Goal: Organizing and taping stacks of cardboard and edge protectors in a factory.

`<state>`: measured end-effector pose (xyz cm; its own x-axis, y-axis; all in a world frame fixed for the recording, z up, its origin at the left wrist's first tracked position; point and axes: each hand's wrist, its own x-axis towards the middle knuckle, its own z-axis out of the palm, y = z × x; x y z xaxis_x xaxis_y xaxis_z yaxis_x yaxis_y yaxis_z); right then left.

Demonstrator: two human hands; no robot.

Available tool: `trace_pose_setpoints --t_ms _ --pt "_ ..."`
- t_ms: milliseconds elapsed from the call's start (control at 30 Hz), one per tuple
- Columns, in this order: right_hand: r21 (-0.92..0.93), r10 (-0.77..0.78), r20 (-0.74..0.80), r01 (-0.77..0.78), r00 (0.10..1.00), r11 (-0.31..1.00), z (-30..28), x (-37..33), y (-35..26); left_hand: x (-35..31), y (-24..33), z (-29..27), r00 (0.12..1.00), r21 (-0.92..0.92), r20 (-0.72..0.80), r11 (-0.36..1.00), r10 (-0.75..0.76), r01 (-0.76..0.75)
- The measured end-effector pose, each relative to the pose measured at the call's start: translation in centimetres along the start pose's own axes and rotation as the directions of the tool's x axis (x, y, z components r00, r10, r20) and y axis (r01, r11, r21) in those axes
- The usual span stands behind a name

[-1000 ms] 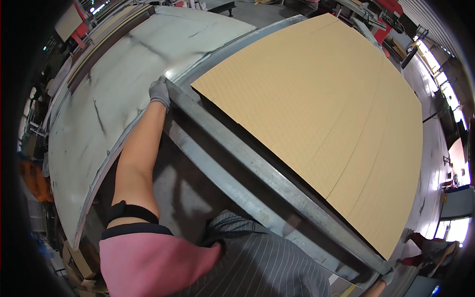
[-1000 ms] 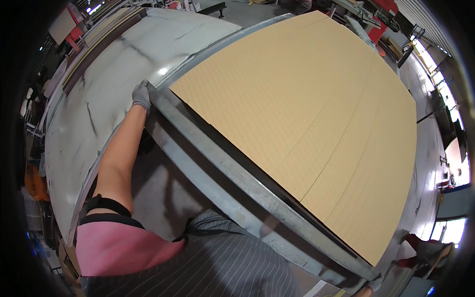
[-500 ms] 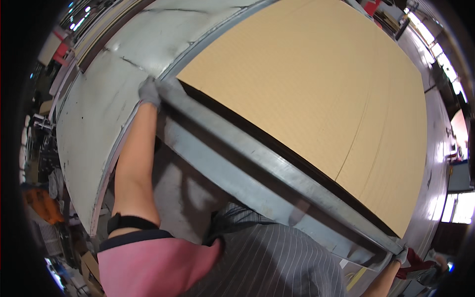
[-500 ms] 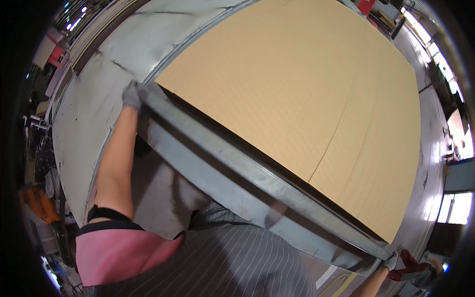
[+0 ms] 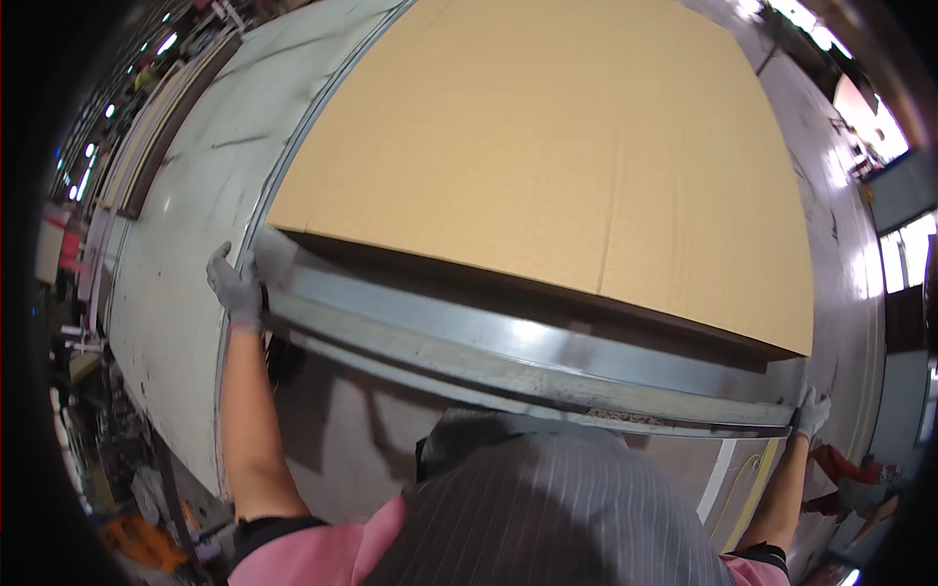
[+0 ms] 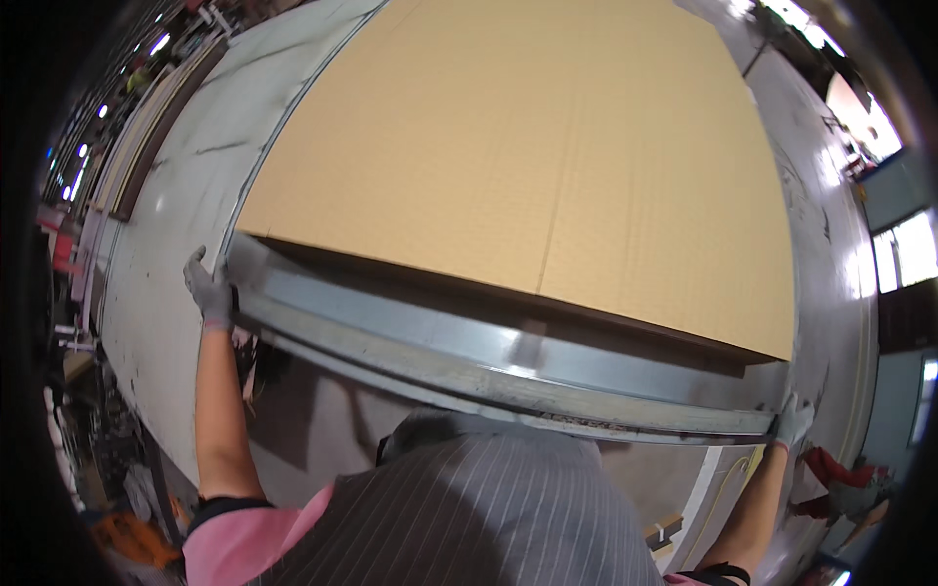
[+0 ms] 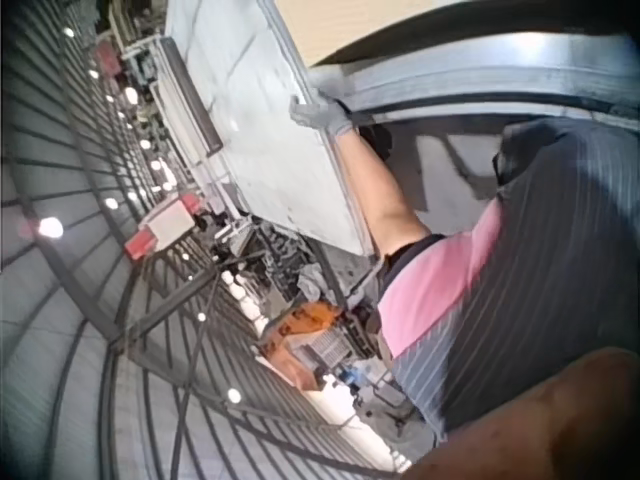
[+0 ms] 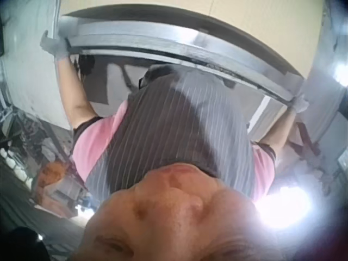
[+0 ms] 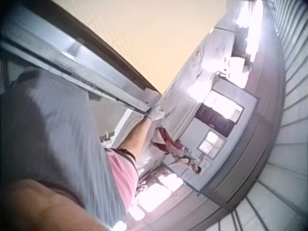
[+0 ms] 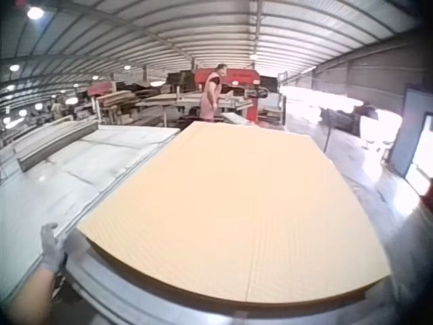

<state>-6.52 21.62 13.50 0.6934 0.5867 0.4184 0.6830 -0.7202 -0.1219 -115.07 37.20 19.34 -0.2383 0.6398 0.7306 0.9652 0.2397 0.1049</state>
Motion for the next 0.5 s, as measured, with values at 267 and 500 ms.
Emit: trace_pose_setpoints --t_ms 267,500 --pt "0.587 -0.299 -0.002 0.244 0.954 0.772 -7.5 -10.3 -12.9 -2.8 23.0 -10.0 0.662 -0.599 0.161 0.605 0.732 -0.525" --pt "0.794 0.014 0.08 -0.072 0.997 0.604 -8.2 -8.7 -13.6 -2.6 28.2 -11.3 0.542 -0.787 0.167 0.442 0.823 -0.429"
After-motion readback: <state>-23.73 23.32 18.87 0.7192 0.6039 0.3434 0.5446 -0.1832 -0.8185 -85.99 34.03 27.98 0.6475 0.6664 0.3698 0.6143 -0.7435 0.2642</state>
